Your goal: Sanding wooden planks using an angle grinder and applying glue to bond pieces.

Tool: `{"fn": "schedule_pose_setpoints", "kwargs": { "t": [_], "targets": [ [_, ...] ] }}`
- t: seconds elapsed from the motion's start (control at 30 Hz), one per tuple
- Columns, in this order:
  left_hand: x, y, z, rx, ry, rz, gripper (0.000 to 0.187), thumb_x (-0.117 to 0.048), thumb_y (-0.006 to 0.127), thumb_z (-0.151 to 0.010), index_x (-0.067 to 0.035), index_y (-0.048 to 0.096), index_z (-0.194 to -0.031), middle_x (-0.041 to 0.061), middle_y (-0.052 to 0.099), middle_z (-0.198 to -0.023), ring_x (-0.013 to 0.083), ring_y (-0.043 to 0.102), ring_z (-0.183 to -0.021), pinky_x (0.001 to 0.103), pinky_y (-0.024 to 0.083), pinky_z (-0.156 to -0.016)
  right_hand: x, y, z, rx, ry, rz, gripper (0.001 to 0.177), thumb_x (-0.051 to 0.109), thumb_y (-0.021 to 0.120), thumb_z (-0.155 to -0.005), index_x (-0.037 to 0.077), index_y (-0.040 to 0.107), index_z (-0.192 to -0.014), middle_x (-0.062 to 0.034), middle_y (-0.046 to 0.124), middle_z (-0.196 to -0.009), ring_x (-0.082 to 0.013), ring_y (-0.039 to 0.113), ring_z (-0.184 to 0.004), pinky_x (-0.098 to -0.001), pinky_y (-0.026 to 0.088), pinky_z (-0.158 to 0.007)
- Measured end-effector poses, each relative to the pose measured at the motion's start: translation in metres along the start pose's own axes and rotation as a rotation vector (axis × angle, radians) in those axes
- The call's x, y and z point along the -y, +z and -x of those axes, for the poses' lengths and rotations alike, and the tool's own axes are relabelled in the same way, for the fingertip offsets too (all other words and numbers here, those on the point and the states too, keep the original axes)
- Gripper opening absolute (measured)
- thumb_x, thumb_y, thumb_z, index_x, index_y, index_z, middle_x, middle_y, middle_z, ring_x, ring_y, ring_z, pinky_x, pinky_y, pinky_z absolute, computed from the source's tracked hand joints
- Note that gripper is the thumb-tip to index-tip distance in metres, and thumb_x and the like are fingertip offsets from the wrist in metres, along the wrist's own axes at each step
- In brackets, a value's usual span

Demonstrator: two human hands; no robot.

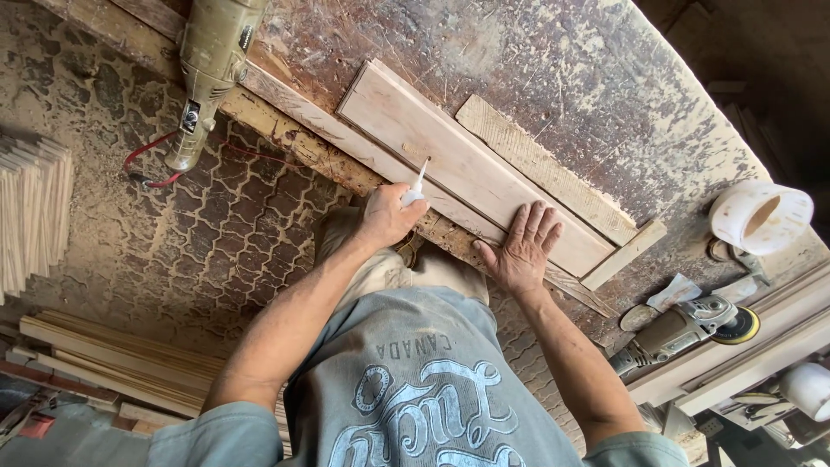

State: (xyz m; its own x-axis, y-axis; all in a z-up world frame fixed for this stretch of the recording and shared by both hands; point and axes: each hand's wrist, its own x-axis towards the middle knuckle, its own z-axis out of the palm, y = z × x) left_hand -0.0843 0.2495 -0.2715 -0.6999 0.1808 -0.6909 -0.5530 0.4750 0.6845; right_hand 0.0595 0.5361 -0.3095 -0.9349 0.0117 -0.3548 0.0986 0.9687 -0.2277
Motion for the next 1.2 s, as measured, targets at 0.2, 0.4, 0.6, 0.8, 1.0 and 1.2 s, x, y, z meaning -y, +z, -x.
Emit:
{"fn": "schedule_pose_setpoints", "kwargs": {
  "t": [0.2, 0.4, 0.6, 0.8, 1.0, 1.2],
  "targets": [
    [-0.003, -0.001, 0.004, -0.026, -0.009, 0.031, 0.032, -0.031, 0.077, -0.08, -0.008, 0.064, -0.063, 0.007, 0.059, -0.054, 0.0215, 0.059, -0.055, 0.034, 0.044, -0.054, -0.002, 0.003, 0.001, -0.005, -0.008, -0.011, 0.126, 0.078, 0.062, -0.082, -0.004, 0.01, -0.162, -0.0359, 0.003, -0.167, -0.0563, -0.003, -0.152, -0.072, -0.006, -0.119],
    [-0.026, -0.046, 0.007, -0.249, 0.019, 0.038, 0.028, -0.031, 0.074, -0.085, -0.011, 0.065, -0.067, 0.006, 0.059, -0.055, 0.0209, 0.059, -0.054, 0.035, 0.046, -0.052, 0.002, -0.002, -0.001, 0.004, -0.009, 0.0, 0.125, 0.077, 0.059, -0.082, -0.006, 0.01, -0.162, -0.0381, 0.004, -0.166, -0.057, -0.004, -0.152, -0.0707, -0.007, -0.119],
    [-0.012, -0.079, -0.031, -0.319, 0.206, 0.084, 0.028, -0.019, 0.069, -0.095, -0.01, 0.058, -0.07, 0.003, 0.049, -0.051, 0.0143, 0.05, -0.043, 0.027, 0.042, -0.046, 0.007, -0.009, -0.004, -0.009, -0.023, 0.014, 0.125, 0.076, 0.059, -0.082, -0.009, 0.012, -0.161, -0.0401, 0.006, -0.165, -0.059, -0.004, -0.151, -0.0724, -0.007, -0.118],
    [0.003, -0.083, -0.044, -0.366, 0.092, -0.019, 0.035, -0.03, 0.07, -0.085, -0.006, 0.061, -0.062, 0.008, 0.05, -0.049, 0.0219, 0.051, -0.045, 0.037, 0.036, -0.047, 0.006, -0.007, -0.004, -0.029, -0.034, 0.03, 0.126, 0.077, 0.06, -0.082, -0.008, 0.01, -0.161, -0.0395, 0.005, -0.165, -0.059, -0.005, -0.15, -0.0724, -0.007, -0.118],
    [-0.011, -0.091, -0.037, -0.338, 0.105, 0.047, 0.027, -0.023, 0.068, -0.089, -0.008, 0.065, -0.067, 0.006, 0.057, -0.051, 0.0175, 0.053, -0.047, 0.029, 0.04, -0.049, 0.004, -0.003, -0.003, -0.021, -0.034, 0.032, 0.126, 0.076, 0.061, -0.082, -0.006, 0.006, -0.161, -0.0393, 0.003, -0.164, -0.0597, -0.006, -0.15, -0.0732, -0.006, -0.117],
    [0.0, -0.093, -0.043, -0.339, 0.094, 0.084, 0.024, -0.025, 0.068, -0.093, -0.01, 0.066, -0.074, 0.008, 0.061, -0.058, 0.0182, 0.055, -0.052, 0.028, 0.047, -0.056, 0.008, -0.007, -0.005, 0.007, -0.003, 0.014, 0.127, 0.076, 0.06, -0.081, -0.007, 0.007, -0.161, -0.0384, 0.002, -0.165, -0.0579, -0.007, -0.151, -0.0727, -0.006, -0.118]
  ]
}}
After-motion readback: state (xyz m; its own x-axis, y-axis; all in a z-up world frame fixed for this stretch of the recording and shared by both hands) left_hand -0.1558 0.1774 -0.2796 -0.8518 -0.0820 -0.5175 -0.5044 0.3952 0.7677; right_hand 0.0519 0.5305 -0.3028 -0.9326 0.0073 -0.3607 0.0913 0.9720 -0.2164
